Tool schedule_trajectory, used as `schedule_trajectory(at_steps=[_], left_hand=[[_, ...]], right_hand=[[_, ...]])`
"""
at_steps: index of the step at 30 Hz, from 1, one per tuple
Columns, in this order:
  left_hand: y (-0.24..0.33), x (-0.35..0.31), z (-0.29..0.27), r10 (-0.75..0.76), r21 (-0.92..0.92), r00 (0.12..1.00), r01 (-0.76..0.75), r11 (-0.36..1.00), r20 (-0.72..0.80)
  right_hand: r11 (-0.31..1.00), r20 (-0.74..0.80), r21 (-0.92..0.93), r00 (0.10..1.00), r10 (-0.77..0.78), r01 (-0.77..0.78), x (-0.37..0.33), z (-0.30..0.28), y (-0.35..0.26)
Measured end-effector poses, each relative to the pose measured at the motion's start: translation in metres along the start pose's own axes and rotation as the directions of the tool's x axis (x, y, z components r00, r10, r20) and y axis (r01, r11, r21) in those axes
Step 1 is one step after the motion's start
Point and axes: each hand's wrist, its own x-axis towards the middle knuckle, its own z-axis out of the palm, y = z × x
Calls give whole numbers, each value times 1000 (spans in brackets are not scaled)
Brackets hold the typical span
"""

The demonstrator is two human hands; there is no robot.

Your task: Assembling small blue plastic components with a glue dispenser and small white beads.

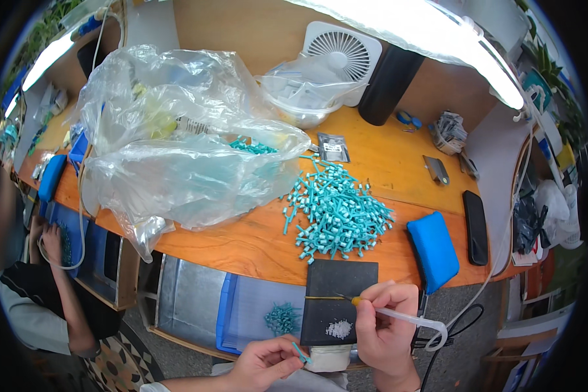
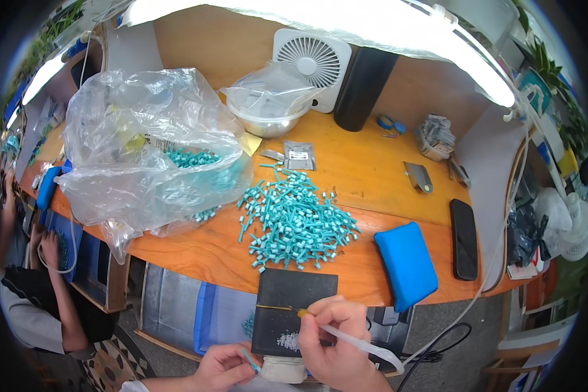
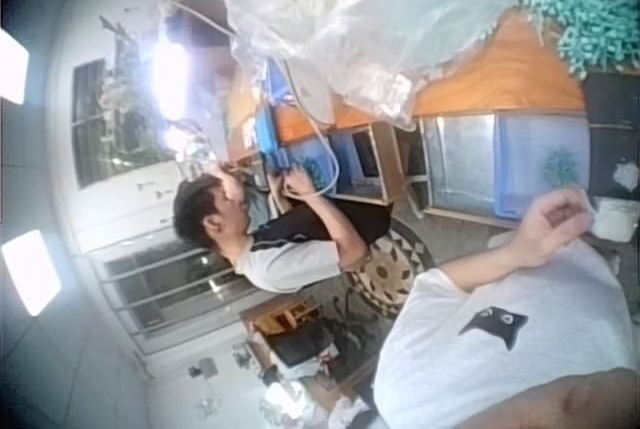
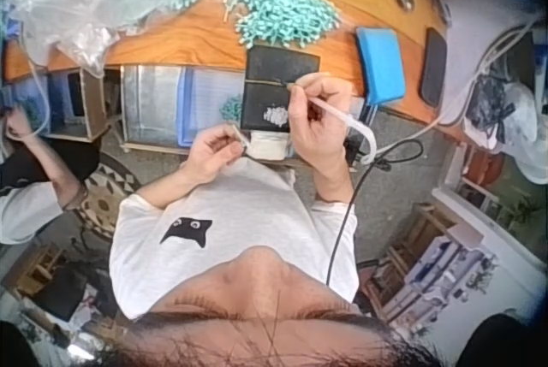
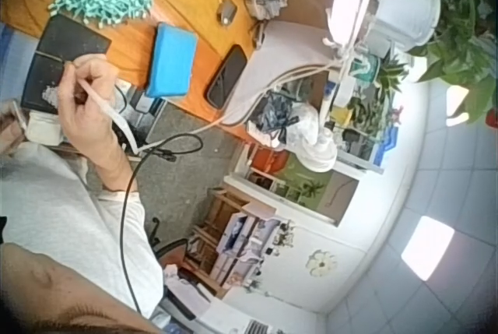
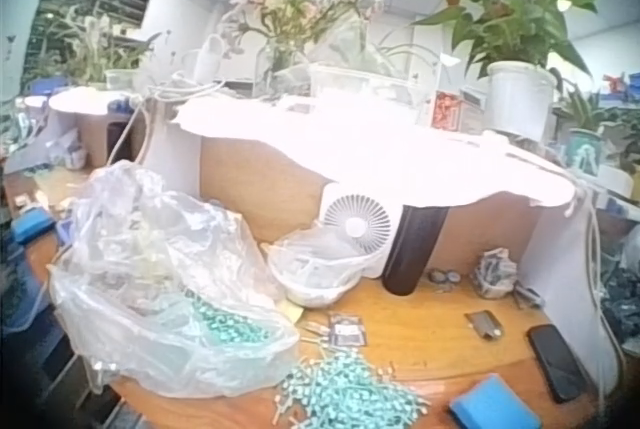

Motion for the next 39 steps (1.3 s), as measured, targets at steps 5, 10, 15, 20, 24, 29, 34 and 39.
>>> schedule_trajectory(at_steps=[5,10,15,20,24,29,34,39], left_hand=[[0,1,0,14,-13,1000,-14,1000,7],[1,1,0,-8,-10,1000,8,1000,9],[2,1,1,-7,-8,1000,7,1000,4],[2,1,0,-31,-22,999,32,999,13],[2,1,0,-22,-33,999,22,999,25],[0,1,0,-30,-47,999,31,998,21],[-2,1,2,39,-64,999,-38,997,19],[-11,2,-7,-9,-117,999,13,993,36]], right_hand=[[999,33,-21,999,31,-30,2,0,-4],[1000,34,-21,999,24,-23,2,2,-1],[1000,43,-27,999,13,-12,3,1,-2],[1000,32,-8,999,29,-29,3,2,-3],[999,31,-19,999,29,-28,3,1,-6],[998,-14,-35,998,-59,58,-4,-1,1],[970,-164,200,981,-103,136,-25,-4,-8],[905,80,401,979,-186,139,-34,-13,-20]])
